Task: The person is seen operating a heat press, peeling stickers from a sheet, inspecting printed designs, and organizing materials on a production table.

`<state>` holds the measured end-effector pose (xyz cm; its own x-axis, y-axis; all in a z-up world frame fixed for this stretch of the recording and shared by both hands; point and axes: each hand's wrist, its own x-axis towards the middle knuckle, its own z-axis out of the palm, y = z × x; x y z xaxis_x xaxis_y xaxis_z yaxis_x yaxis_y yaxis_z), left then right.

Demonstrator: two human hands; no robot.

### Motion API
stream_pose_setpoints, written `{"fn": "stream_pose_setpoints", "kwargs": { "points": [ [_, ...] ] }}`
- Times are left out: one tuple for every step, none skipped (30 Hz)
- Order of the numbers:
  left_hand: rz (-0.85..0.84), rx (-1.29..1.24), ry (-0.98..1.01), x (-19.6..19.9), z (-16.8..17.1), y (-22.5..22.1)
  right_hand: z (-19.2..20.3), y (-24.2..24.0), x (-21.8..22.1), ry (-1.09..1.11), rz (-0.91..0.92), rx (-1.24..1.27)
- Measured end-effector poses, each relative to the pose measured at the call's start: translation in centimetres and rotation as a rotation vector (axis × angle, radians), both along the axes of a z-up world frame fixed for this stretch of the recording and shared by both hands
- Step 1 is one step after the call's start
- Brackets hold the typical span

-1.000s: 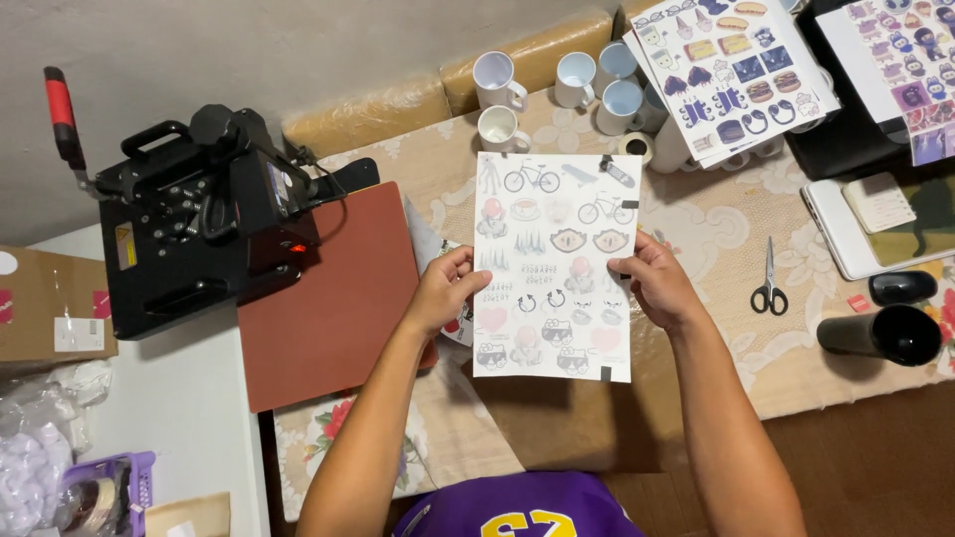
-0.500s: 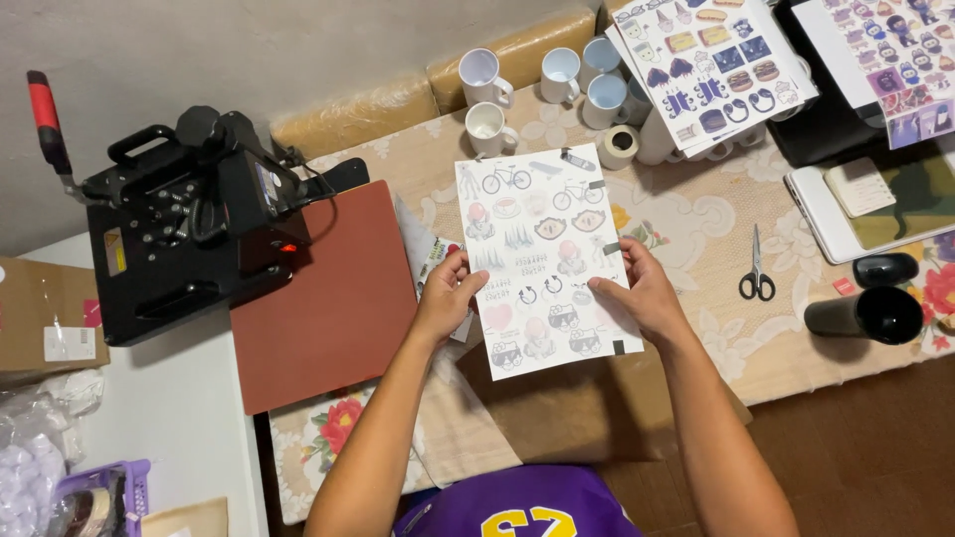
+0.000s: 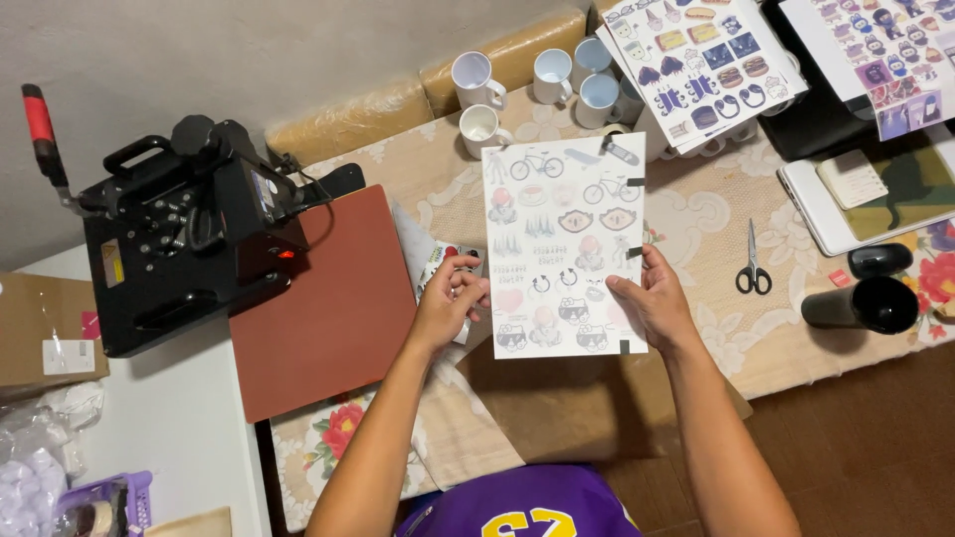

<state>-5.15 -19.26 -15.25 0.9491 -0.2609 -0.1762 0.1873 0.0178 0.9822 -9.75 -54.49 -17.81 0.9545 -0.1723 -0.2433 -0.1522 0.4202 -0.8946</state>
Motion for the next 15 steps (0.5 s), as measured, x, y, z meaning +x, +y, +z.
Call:
{"fn": "stream_pose_setpoints", "kwargs": {
  "points": [
    [0.005, 0.019, 0.010, -0.4, 0.4, 0.1, 0.0, -0.3, -0.1, -0.002, -0.037, 0.014],
    [0.001, 0.016, 0.006, -0.9, -0.4, 0.8, 0.2, -0.9, -0.3, -0.007, -0.042, 0.011],
    [-0.001, 0.042, 0.043, -1.3, -1.2, 1.4, 0.5, -1.5, -0.6, -0.002, -0.086, 0.002],
    [-0.002, 0.070, 0.083, -1.9, -2.1, 2.0, 0.6, -2.1, -1.0, 0.005, -0.130, -0.007],
    [-0.006, 0.068, 0.081, -2.7, -3.1, 2.7, 0.5, -2.9, -1.0, 0.003, -0.134, -0.008],
    [-0.003, 0.083, 0.116, -3.4, -4.1, 3.5, 0.4, -3.5, -1.0, 0.000, -0.202, -0.024],
    [0.000, 0.097, 0.150, -4.2, -5.1, 4.2, 0.3, -4.2, -1.1, -0.003, -0.269, -0.041],
    [-0.004, 0.097, 0.148, -5.1, -5.6, 4.6, -0.9, -5.8, -0.6, -0.005, -0.274, -0.041],
    [0.019, 0.099, 0.190, -6.0, -6.0, 5.0, -2.1, -7.3, -0.1, -0.013, -0.302, -0.085],
    [0.043, 0.101, 0.233, -7.0, -6.5, 5.5, -3.3, -8.8, 0.4, -0.021, -0.327, -0.128],
    [0.041, 0.101, 0.232, -7.7, -7.1, 5.9, -2.6, -9.2, 0.9, -0.021, -0.330, -0.129],
    [0.052, 0.113, 0.261, -8.4, -7.7, 6.3, -1.9, -9.6, 1.3, -0.040, -0.372, -0.142],
    [0.064, 0.124, 0.289, -9.1, -8.3, 6.7, -1.2, -10.1, 1.7, -0.059, -0.415, -0.156],
    [0.061, 0.124, 0.288, -9.5, -7.1, 6.4, -1.0, -10.8, 2.6, -0.060, -0.417, -0.156],
    [0.088, 0.173, 0.370, -9.9, -6.0, 6.1, -0.8, -11.6, 3.5, -0.045, -0.451, -0.120]
  ]
}}
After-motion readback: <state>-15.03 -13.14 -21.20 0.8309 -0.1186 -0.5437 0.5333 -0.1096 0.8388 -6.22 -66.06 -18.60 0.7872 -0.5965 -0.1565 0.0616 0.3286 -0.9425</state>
